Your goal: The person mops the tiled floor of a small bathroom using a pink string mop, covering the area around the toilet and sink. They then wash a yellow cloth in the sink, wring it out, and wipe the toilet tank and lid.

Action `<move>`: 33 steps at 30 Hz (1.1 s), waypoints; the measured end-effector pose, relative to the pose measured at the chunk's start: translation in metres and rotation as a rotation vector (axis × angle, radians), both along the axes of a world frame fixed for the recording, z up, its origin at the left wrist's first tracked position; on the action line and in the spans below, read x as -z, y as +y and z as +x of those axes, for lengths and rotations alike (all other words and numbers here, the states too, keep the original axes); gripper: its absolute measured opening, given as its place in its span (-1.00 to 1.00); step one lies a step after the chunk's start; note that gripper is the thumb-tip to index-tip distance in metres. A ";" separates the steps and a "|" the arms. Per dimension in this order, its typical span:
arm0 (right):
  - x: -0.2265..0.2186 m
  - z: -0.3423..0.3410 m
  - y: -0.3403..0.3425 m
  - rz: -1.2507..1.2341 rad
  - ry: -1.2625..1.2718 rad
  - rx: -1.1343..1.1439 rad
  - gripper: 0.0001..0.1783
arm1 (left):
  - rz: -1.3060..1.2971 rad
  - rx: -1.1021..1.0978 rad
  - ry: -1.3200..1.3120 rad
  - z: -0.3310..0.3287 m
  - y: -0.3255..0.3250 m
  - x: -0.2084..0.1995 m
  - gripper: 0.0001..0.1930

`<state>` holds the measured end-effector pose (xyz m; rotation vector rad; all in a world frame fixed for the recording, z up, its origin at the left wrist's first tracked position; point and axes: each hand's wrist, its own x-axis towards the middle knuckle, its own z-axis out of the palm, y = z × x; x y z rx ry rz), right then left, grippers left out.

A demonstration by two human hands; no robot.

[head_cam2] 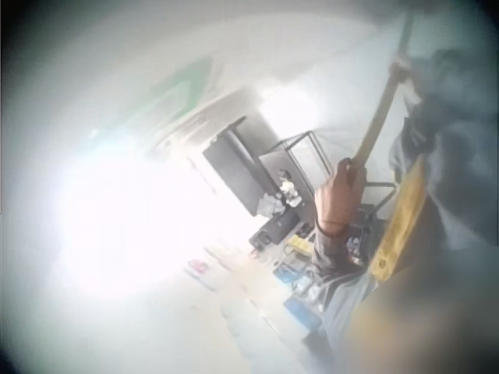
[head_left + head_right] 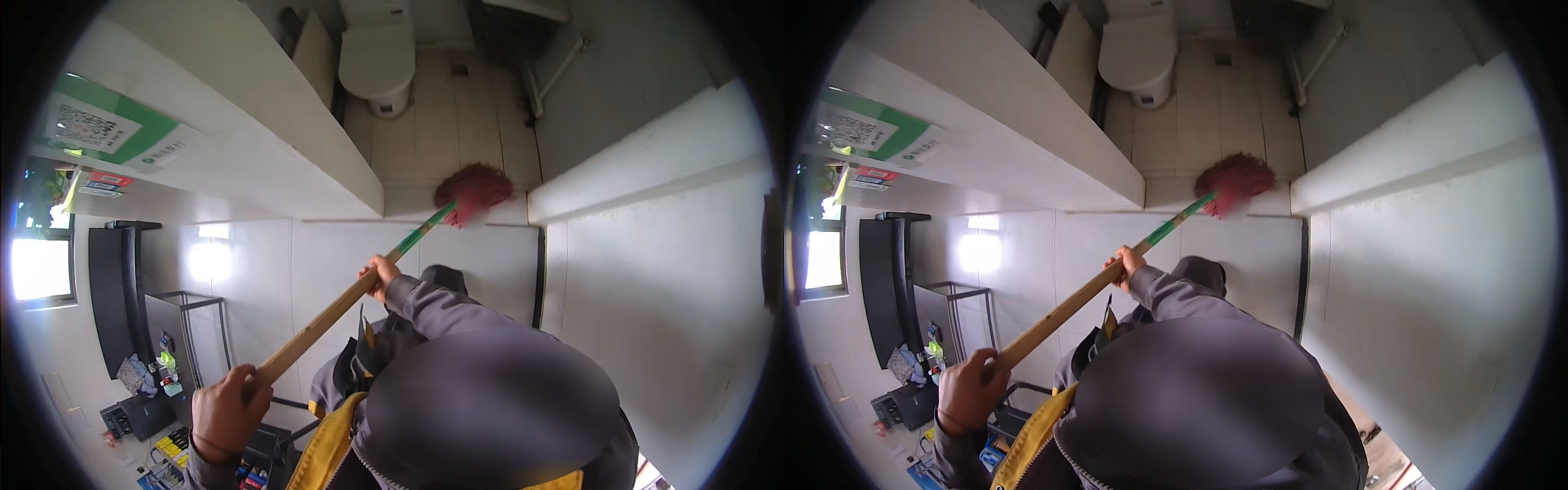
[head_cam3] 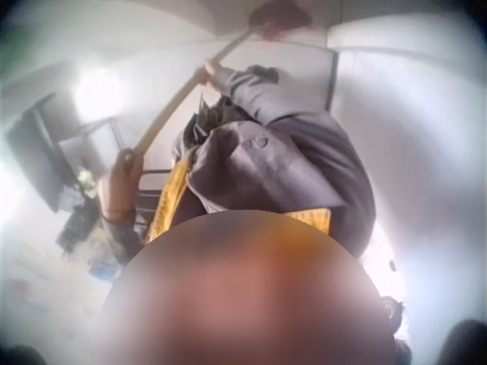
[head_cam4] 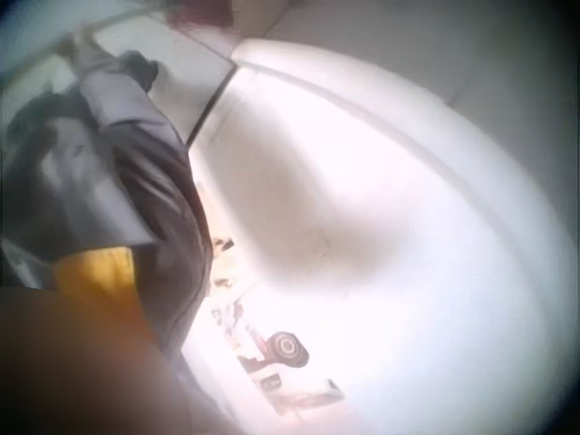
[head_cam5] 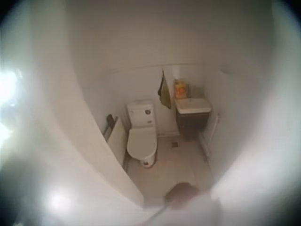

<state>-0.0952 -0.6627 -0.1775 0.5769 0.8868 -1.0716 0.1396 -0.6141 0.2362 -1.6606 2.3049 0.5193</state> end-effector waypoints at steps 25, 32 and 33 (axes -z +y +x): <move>0.139 -0.346 -0.259 -0.399 1.373 -0.732 -0.58 | 0.412 -0.232 0.440 -0.382 -0.220 0.284 -0.43; 0.105 -0.375 -0.220 0.056 1.076 -0.960 -0.56 | 0.730 -0.489 0.741 -0.399 -0.145 0.347 -0.38; 0.097 -0.365 -0.209 0.080 1.061 -1.025 -0.53 | 0.562 -0.388 0.822 -0.370 -0.112 0.357 -0.30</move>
